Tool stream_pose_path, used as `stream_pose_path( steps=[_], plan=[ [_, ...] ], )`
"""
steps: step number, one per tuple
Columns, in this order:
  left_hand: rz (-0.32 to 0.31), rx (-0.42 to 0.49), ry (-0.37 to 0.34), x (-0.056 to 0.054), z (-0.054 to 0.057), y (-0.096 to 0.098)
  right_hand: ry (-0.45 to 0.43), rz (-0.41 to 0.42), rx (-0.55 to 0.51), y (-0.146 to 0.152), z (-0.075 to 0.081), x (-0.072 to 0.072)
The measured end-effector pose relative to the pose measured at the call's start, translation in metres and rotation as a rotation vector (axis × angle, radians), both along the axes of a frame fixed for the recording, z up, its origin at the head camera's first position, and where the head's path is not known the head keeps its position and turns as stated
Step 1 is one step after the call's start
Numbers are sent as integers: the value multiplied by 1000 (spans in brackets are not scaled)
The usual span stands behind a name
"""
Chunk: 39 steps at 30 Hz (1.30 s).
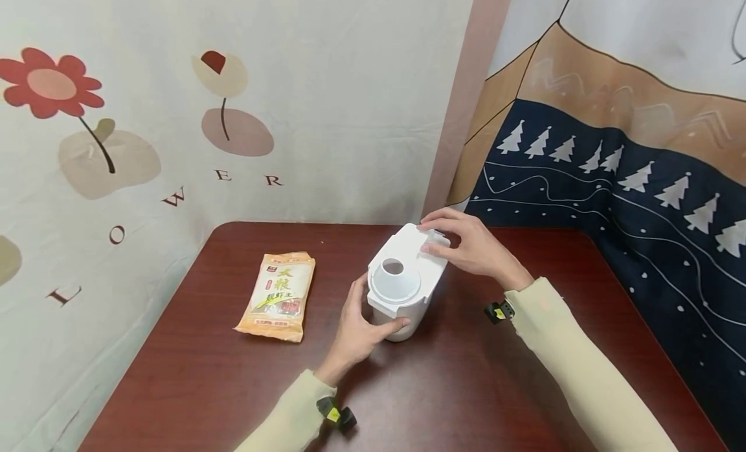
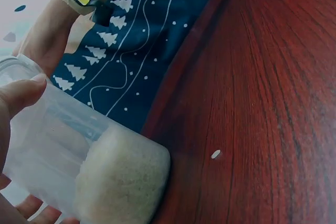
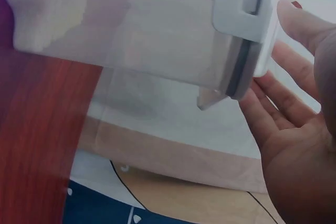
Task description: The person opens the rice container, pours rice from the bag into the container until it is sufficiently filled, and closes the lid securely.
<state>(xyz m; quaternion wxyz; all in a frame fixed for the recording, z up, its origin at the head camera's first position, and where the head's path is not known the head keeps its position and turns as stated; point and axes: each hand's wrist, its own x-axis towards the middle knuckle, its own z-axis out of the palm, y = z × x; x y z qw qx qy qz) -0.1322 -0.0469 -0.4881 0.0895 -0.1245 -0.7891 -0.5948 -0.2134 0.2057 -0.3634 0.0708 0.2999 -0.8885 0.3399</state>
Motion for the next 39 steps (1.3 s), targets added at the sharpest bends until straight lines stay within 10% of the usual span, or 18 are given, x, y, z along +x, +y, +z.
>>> stream_pose_path(
  steps=[13, 39],
  plan=[
    [-39, 9, 18, -8, 1, -5, -18, -26, -62, -3, -7, -1],
    [-464, 136, -58, -48, 9, -43, 42, -233, -96, -11, -13, 31]
  ],
)
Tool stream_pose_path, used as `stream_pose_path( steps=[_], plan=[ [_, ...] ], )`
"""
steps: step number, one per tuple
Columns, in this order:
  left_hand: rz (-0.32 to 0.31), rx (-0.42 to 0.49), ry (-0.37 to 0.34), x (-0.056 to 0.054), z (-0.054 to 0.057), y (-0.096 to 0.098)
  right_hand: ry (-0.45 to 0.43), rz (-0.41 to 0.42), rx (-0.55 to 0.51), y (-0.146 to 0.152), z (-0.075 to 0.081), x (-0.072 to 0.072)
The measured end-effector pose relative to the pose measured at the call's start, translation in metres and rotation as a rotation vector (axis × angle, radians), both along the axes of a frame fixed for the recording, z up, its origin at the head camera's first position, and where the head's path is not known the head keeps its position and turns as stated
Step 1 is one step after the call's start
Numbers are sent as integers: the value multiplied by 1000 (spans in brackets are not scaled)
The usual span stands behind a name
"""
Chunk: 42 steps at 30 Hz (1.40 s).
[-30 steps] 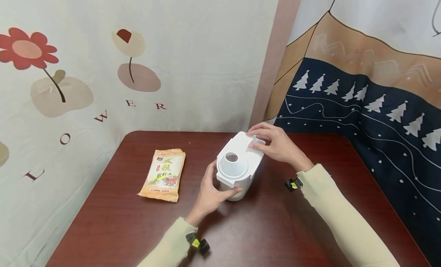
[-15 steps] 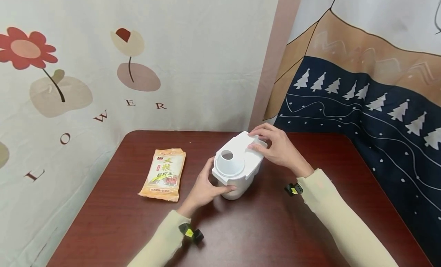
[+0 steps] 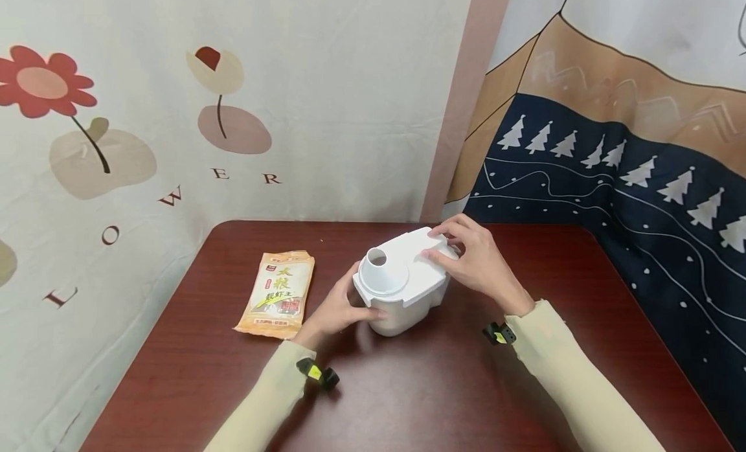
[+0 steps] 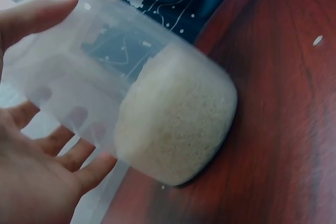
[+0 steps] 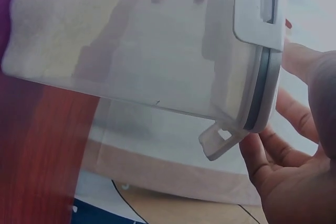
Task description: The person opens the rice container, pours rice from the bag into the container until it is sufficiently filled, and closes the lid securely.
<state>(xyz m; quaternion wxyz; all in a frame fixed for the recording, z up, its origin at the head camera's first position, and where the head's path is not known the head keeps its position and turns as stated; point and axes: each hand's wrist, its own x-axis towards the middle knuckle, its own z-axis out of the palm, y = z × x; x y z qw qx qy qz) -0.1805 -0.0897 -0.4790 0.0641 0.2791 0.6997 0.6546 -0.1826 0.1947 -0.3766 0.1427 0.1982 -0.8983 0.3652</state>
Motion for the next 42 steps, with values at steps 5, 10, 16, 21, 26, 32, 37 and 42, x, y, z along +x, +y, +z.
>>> stream_pose_path(
  steps=[5, 10, 16, 21, 26, 32, 37, 42],
  plan=[
    [-108, 50, -74, -9, -1, -6, 4, -53, -5, -2, -1, 7],
    [-128, 34, -108, -16, 0, -10, 45, -93, -19, -6, -4, 11],
    [-131, 16, -133, -20, 2, -13, 51, -123, -19, -10, -5, 15],
    [-152, 22, -132, -19, 3, -16, 42, -86, 4, -5, -2, 12],
    [-125, 21, -109, -11, 2, -17, 9, -1, 25, 5, 2, 6],
    [58, 1, -53, 5, -3, -10, -67, 111, 47, 17, 3, -6],
    [204, 6, -70, 17, -6, -1, -206, 188, 104, 26, 3, -12],
    [281, -4, -88, 24, -8, 4, -292, 290, 106, 32, 0, -16]
  ],
)
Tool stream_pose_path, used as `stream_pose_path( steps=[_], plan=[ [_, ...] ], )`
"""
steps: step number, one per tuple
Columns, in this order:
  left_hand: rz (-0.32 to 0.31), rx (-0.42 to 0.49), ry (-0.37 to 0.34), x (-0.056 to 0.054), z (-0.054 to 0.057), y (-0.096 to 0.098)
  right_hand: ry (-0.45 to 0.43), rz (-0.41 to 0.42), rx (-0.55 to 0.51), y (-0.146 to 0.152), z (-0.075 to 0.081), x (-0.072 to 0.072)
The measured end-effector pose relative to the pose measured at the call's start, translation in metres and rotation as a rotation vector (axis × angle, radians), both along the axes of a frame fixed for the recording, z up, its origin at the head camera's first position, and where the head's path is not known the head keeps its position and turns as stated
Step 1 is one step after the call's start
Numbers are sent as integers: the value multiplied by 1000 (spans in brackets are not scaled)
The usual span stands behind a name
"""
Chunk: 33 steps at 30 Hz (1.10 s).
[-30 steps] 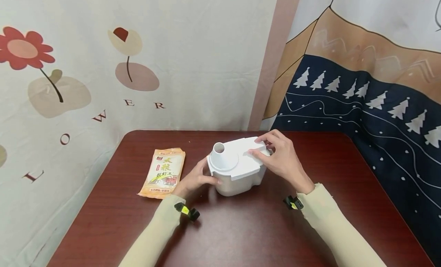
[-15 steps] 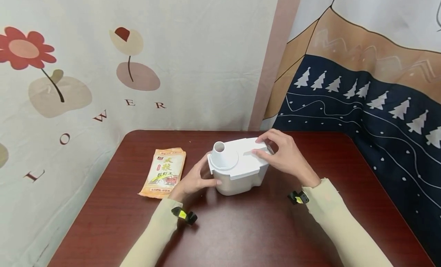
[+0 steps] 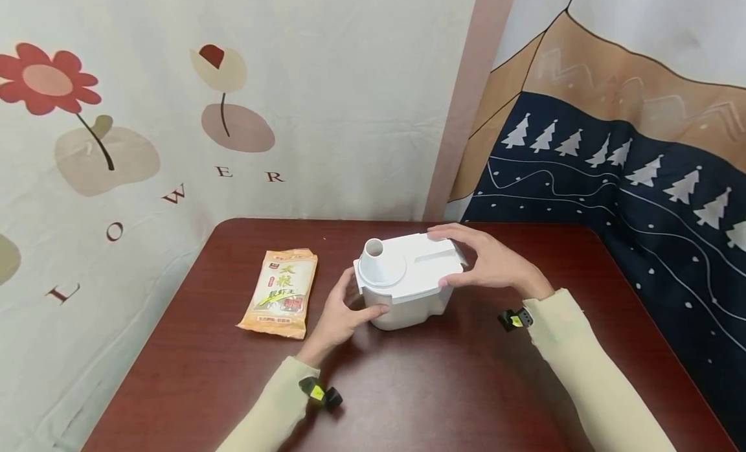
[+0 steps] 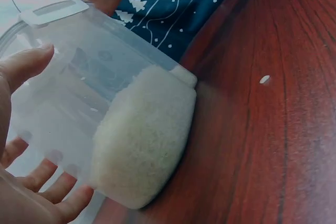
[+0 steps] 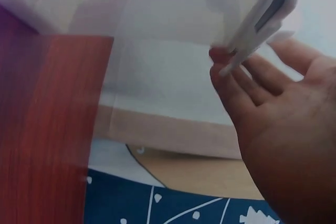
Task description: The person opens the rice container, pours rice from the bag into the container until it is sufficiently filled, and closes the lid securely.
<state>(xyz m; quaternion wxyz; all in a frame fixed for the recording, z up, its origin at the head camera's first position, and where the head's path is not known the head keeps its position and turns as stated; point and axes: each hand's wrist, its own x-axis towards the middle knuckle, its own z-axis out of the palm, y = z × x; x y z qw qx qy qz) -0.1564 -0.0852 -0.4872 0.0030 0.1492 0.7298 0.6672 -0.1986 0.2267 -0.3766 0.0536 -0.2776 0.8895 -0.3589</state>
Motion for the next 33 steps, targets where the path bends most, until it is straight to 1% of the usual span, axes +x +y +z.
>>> stream_pose_path(
  steps=[3, 5, 10, 13, 20, 24, 26, 29, 33],
  plan=[
    [7, -4, -1, 0, -2, 2, -26, 37, -22, 3, -2, -2],
    [5, -6, 6, 0, -3, 2, -29, 45, -31, 4, -4, -3],
    [-5, -16, 31, -4, -3, 0, -21, 25, -52, 3, -5, -2],
    [-27, -7, 43, -9, -3, -3, 0, 3, -50, 1, -7, 2],
    [-123, 10, 33, -25, -2, -14, 73, -81, -26, -9, -11, 16],
    [-194, 16, 23, -35, -1, -19, 109, -149, -6, -16, -12, 26],
    [-239, 40, 20, -40, -2, -21, 125, -184, 7, -19, -12, 32],
    [-290, 62, 13, -47, -2, -23, 142, -233, 8, -25, -11, 40],
    [-329, 69, -5, -55, -1, -24, 164, -298, 2, -33, -13, 49]
  ],
)
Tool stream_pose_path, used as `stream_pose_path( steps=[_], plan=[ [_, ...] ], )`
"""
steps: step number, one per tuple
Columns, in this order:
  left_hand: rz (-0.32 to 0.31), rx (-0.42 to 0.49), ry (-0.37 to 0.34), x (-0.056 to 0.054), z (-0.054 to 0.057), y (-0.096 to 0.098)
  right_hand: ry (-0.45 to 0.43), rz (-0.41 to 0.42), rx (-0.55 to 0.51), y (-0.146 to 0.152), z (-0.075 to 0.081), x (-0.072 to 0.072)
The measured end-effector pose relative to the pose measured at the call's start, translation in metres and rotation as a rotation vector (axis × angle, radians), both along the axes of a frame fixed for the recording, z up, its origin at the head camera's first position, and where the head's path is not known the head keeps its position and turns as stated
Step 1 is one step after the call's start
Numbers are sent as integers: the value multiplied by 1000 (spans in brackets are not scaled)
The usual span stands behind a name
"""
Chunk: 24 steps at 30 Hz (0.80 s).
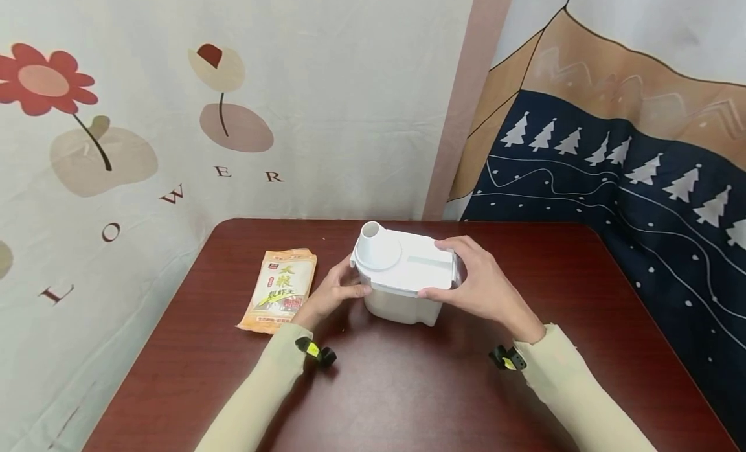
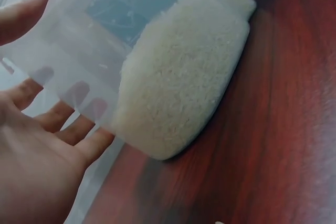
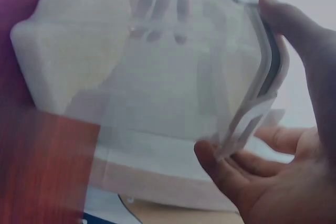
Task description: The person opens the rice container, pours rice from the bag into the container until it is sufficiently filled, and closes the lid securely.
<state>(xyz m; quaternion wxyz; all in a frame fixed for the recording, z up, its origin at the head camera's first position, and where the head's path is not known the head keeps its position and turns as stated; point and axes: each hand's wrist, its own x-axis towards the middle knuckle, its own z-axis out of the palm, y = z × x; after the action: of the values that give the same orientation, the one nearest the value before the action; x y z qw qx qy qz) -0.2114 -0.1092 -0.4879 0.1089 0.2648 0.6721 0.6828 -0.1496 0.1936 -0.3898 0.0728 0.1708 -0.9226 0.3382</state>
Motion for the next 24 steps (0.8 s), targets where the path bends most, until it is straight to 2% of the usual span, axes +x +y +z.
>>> stream_pose_path(
  steps=[2, 5, 10, 13, 18, 24],
  plan=[
    [-10, 6, -6, -2, 1, -1, 4, -25, -1, -3, -1, 3],
    [14, 9, -14, 0, 2, -2, -1, -30, 12, -5, -2, 4],
    [97, 9, 21, 11, 2, 2, 18, 57, 39, 5, 1, 1],
    [181, -11, 58, 20, 1, 8, 25, 132, 52, 14, 3, -5],
    [360, -39, 78, 37, 0, 23, -47, 227, 62, 26, 7, -13],
    [494, -63, 69, 50, -3, 41, -94, 273, 25, 32, 6, -20]
  ],
)
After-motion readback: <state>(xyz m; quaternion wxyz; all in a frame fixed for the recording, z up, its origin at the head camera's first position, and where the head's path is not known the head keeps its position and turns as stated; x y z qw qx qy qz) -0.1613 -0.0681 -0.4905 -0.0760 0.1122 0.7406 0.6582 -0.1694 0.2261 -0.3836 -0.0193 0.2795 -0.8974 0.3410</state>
